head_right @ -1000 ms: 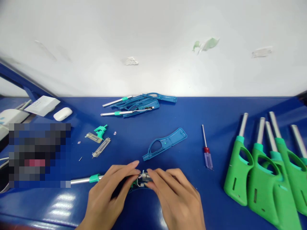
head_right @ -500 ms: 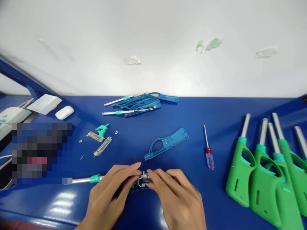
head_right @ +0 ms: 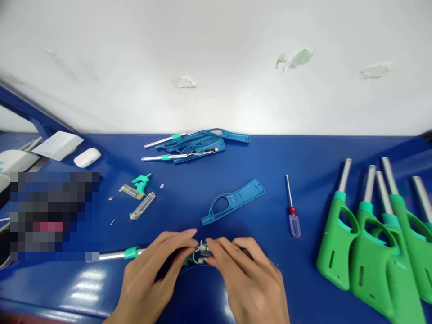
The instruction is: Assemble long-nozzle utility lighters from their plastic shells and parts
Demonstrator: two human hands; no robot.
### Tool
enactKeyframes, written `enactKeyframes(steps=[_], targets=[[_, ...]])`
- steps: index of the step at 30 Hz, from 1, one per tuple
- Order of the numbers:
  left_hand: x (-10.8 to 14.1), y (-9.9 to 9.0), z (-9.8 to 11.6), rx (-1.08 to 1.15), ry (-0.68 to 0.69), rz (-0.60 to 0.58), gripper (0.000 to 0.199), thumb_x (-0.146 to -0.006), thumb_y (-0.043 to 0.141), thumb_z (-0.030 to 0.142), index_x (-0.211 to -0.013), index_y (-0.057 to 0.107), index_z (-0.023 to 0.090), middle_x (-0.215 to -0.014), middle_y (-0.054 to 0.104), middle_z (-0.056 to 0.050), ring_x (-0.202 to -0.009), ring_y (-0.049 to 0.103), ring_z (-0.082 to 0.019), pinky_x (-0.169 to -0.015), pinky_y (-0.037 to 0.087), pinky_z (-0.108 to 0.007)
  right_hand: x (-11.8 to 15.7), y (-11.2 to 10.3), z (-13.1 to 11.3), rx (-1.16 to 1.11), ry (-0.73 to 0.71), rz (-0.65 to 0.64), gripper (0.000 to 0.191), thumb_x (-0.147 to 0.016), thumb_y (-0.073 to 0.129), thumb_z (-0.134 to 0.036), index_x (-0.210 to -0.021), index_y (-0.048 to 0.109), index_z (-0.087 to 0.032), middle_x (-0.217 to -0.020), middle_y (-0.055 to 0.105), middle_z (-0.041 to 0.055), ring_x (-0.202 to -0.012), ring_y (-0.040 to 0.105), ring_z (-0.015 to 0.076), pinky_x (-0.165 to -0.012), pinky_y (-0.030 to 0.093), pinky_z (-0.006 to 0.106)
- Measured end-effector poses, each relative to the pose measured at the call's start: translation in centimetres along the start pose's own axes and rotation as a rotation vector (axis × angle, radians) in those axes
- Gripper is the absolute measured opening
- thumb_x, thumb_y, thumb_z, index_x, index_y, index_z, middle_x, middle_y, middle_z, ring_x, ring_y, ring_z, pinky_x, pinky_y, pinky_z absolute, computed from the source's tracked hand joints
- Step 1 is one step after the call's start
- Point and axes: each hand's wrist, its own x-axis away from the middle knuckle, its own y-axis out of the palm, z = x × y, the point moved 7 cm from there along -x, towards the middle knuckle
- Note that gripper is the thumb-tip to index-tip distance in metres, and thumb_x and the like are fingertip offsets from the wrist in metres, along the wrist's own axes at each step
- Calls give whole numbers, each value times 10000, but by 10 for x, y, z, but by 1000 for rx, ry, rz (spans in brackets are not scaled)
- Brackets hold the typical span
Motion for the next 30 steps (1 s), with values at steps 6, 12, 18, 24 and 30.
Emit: enactKeyframes(steps=[6,12,18,24,30], targets=[[-1,2,-1,17,-1,-6,421,-954,611,-28,-1338,623,145,-1044,705,-61,-950,660,-127,-851,573,-221,0,0,-1,-5,-14,-8,222,-1008,558,-103,-1132,735,-154,-1077,785,-16,-902,644,162,-814,575,230],[-1,1,1,4,34,3,403,-954,604,-39,-1331,621,106,-1007,692,-69,-931,615,-140,-819,550,-257,-1,0,0,-1,-10,-4,204,-1019,561,-133,-1120,734,-173,-1064,787,-22,-912,651,162,-844,563,239],[-1,2,0,-129,50,-16,293,-925,647,-38,-1154,692,138,-1003,676,-59,-958,527,-186,-859,494,-353,0,-1,4,-57,39,21,190,-990,609,-109,-1114,732,-184,-1033,782,-7,-922,646,151,-854,561,235],[-2,3,0,-66,62,-45,282,-909,618,-89,-1081,672,128,-989,641,-60,-940,494,-180,-850,492,-345,-2,-3,0,-62,4,15,203,-1010,564,-107,-1092,735,-178,-1030,788,-13,-899,657,146,-823,571,220],[-1,3,2,-71,89,-43,301,-898,601,-118,-1087,661,108,-977,624,-68,-940,482,-184,-853,489,-343,-1,-2,0,-64,3,17,196,-987,606,-106,-1117,739,-167,-1028,789,-14,-901,658,146,-823,577,208]])
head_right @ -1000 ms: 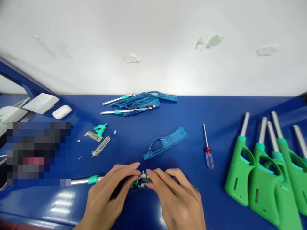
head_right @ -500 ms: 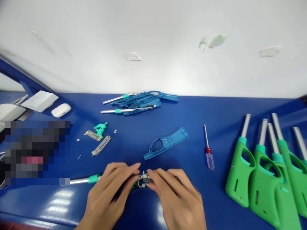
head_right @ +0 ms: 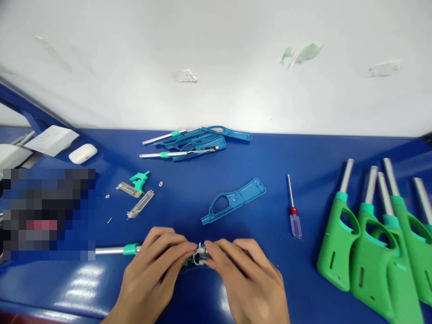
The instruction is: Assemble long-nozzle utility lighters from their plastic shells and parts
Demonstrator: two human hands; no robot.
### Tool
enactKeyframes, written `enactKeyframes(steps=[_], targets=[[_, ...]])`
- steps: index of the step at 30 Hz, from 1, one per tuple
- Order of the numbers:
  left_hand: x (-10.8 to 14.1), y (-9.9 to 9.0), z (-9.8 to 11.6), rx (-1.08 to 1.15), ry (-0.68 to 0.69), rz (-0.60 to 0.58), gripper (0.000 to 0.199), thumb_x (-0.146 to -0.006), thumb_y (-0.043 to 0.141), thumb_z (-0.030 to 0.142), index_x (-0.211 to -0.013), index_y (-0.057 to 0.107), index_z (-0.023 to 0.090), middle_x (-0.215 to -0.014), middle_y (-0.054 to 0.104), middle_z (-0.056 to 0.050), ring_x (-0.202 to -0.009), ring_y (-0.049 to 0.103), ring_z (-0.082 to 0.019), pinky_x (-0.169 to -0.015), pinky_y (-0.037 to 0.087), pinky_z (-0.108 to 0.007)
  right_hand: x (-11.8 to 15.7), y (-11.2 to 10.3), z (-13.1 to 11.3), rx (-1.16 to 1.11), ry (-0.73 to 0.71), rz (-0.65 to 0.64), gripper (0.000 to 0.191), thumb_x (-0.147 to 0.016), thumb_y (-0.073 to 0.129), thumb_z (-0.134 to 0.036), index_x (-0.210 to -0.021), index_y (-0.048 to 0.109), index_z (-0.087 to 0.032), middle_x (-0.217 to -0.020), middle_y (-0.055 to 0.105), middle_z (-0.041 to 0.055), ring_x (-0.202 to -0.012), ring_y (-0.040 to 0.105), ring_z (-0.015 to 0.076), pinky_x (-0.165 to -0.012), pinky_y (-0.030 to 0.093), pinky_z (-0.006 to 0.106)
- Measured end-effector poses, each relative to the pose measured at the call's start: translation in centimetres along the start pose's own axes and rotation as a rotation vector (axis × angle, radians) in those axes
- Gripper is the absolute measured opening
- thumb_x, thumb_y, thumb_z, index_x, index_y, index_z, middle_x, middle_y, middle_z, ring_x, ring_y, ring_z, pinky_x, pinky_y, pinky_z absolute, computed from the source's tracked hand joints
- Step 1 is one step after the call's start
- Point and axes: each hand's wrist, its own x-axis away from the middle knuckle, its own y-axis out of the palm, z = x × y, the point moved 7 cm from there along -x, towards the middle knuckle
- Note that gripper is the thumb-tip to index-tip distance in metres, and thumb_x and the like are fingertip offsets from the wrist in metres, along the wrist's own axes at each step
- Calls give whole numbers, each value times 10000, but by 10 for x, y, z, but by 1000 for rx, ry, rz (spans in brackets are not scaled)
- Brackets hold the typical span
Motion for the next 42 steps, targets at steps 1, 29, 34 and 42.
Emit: enactKeyframes(steps=[1,29,34,42], targets=[[0,0,0,1,2,2,298,-895,602,-119,-1082,662,106,-975,623,-70,-938,483,-185,-851,490,-346,1,0,0,-4,1,4,196,-986,609,-107,-1117,741,-167,-1029,789,-15,-900,657,145,-816,579,204],[-1,-2,-1,-39,-56,28,264,-914,616,-66,-1040,669,160,-956,658,-56,-951,531,-201,-858,509,-368,-3,0,-3,39,-7,1,191,-997,589,-132,-1082,756,-168,-996,801,0,-827,705,156,-741,626,246],[-1,-1,-1,-24,-59,22,259,-913,617,-65,-1039,670,156,-964,656,-59,-952,527,-200,-851,518,-361,-7,0,-3,14,11,8,214,-1020,548,-137,-1057,754,-182,-962,803,2,-832,717,163,-745,626,257],[0,-2,-1,-26,-59,12,254,-925,601,-56,-1043,664,160,-966,659,-58,-942,528,-197,-841,522,-365,-7,-5,-1,-12,26,14,226,-995,571,-118,-1057,770,-206,-969,804,9,-825,729,169,-730,638,260]])
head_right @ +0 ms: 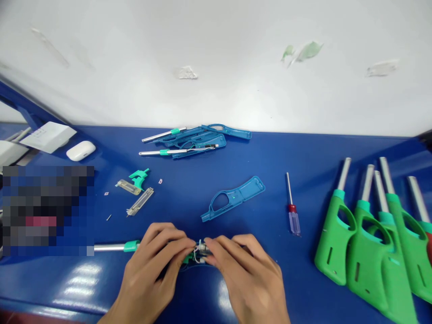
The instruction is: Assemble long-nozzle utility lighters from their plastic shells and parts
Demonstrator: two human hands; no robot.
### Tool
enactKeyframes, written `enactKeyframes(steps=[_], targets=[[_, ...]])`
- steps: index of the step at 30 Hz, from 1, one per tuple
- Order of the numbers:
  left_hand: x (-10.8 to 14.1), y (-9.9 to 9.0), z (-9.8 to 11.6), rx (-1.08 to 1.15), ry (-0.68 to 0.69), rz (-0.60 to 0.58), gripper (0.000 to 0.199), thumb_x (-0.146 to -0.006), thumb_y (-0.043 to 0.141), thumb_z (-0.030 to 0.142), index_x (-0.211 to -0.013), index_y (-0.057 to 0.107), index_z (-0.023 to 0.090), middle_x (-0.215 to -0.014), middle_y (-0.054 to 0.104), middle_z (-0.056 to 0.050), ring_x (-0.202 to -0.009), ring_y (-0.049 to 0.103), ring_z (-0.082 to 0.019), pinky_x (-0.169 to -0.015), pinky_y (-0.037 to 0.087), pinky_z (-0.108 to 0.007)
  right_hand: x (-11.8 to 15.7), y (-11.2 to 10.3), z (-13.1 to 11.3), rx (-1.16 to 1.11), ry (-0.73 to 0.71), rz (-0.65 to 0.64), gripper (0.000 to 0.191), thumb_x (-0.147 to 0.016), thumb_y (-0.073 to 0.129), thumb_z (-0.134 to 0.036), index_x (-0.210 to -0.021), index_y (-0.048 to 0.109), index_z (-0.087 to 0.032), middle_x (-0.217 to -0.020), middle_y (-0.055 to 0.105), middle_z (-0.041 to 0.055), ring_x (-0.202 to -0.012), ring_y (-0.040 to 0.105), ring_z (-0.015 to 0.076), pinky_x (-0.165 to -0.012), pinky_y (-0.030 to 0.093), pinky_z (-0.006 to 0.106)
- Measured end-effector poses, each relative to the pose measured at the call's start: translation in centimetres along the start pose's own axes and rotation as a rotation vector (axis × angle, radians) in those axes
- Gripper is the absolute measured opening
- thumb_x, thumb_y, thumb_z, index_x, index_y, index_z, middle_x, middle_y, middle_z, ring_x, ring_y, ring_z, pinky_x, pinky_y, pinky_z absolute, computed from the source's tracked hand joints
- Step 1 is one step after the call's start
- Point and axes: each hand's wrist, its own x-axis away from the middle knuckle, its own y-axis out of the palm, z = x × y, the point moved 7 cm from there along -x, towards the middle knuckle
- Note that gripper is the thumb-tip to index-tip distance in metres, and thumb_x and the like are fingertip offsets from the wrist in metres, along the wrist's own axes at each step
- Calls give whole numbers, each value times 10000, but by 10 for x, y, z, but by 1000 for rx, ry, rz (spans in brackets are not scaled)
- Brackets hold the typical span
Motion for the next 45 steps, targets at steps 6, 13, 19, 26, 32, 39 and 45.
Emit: enactKeyframes(steps=[6,13,19,26,32,39,45], targets=[[0,1,0,5,5,-13,257,-921,592,-67,-1035,664,151,-966,658,-62,-945,528,-200,-837,513,-367,2,1,0,-25,3,-10,202,-979,601,-109,-1085,761,-170,-985,795,27,-823,698,157,-733,631,237],[0,3,-1,-15,20,-25,303,-912,565,-90,-1049,665,161,-975,659,-64,-941,525,-203,-832,521,-378,2,5,1,-50,11,-29,204,-983,598,-116,-1084,764,-176,-1000,792,26,-851,693,152,-746,641,224],[1,3,-1,-12,14,-36,314,-905,568,-100,-1050,657,164,-974,656,-65,-927,508,-206,-801,511,-375,2,6,1,-33,23,-28,207,-992,594,-137,-1107,760,-184,-1009,791,16,-877,695,157,-757,639,215],[1,3,0,-34,28,-19,273,-928,596,-59,-1050,667,174,-969,666,-53,-923,512,-201,-803,513,-364,6,6,1,-15,30,-24,205,-994,604,-149,-1130,750,-196,-1027,785,6,-902,672,159,-766,626,230],[4,-2,1,-59,22,7,290,-957,622,14,-1175,675,198,-1036,681,-65,-996,550,-227,-850,519,-412,8,7,3,28,49,-4,198,-997,604,-165,-1128,744,-215,-1038,767,24,-901,657,172,-803,621,289],[17,-10,4,-64,-31,-25,351,-966,631,71,-1292,641,199,-1254,629,-94,-1194,539,-244,-993,516,-445,11,9,3,24,50,-32,225,-1007,581,-152,-1175,715,-217,-1088,733,26,-980,636,160,-862,604,268],[20,-5,0,-71,-29,-24,286,-976,639,97,-1240,657,205,-1207,643,-80,-1169,541,-236,-979,525,-429,15,11,3,29,49,-67,232,-1037,538,-180,-1200,689,-246,-1093,700,19,-1009,610,151,-891,588,253]])
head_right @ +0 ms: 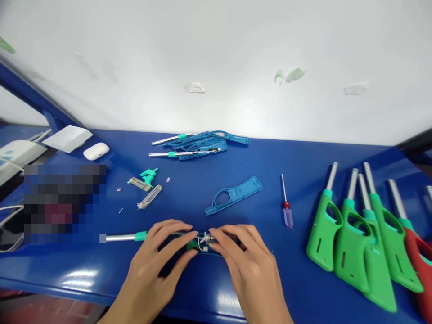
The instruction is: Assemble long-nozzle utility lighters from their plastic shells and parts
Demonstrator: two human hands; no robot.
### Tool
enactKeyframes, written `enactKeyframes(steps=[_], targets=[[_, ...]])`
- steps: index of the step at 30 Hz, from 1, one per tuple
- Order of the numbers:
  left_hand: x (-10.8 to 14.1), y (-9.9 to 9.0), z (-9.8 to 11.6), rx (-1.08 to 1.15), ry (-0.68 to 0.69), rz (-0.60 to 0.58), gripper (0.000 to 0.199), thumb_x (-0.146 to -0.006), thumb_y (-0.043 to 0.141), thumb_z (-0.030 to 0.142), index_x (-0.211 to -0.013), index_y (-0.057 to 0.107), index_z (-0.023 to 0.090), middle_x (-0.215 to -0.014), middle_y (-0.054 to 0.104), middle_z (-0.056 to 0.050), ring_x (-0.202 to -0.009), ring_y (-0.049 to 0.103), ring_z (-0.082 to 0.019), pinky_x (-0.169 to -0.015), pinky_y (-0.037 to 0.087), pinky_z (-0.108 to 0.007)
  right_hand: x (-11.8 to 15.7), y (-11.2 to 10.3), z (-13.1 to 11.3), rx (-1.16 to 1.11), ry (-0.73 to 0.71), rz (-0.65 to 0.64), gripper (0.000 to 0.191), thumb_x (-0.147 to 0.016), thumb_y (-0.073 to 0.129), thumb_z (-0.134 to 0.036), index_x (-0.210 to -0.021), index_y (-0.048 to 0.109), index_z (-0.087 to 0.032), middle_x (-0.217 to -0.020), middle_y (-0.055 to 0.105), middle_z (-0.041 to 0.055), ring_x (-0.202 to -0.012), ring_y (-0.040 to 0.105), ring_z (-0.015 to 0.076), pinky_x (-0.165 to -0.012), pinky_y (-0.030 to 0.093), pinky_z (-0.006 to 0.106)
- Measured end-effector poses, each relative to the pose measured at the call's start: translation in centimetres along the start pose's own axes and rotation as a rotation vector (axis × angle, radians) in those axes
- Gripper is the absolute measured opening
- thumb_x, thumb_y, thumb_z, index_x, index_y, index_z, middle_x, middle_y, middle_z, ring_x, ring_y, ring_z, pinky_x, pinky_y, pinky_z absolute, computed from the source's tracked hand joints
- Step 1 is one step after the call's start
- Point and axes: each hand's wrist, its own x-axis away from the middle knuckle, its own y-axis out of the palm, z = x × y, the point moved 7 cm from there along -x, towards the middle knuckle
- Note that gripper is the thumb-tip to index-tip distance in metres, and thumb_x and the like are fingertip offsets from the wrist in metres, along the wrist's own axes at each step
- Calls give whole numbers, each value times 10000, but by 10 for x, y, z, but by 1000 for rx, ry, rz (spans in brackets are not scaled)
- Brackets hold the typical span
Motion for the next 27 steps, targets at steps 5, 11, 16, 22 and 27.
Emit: enactKeyframes(steps=[5,11,16,22,27], targets=[[-1,-1,3,17,32,-4,310,-970,625,49,-1232,668,210,-1188,648,-77,-1149,544,-233,-950,520,-419,3,2,1,4,4,-28,250,-1025,557,-161,-1226,663,-266,-1091,674,16,-1014,597,148,-868,584,235],[-2,-2,7,-11,77,-25,345,-954,582,-22,-1181,683,217,-1159,658,-77,-1164,546,-245,-940,520,-441,5,4,2,2,3,-69,294,-1017,575,-160,-1274,643,-287,-1126,657,19,-1024,595,151,-846,584,245],[-2,-1,6,0,84,-39,399,-930,556,-76,-1178,685,208,-1167,653,-83,-1199,533,-240,-946,531,-432,5,3,1,16,13,-66,268,-1022,577,-189,-1259,663,-280,-1114,659,24,-1008,603,154,-846,591,252],[-2,1,8,-47,103,-78,409,-930,517,-86,-1162,690,204,-1160,666,-94,-1215,533,-254,-933,553,-462,11,4,-3,81,-9,-75,299,-1020,569,-173,-1290,678,-242,-1154,666,60,-1029,607,183,-829,591,293],[-2,1,10,-78,135,-99,442,-913,486,-113,-1160,687,194,-1157,670,-103,-1206,537,-255,-927,565,-462,16,6,-2,156,-33,-102,347,-1013,553,-134,-1327,670,-225,-1265,656,72,-1078,582,211,-860,558,334]])
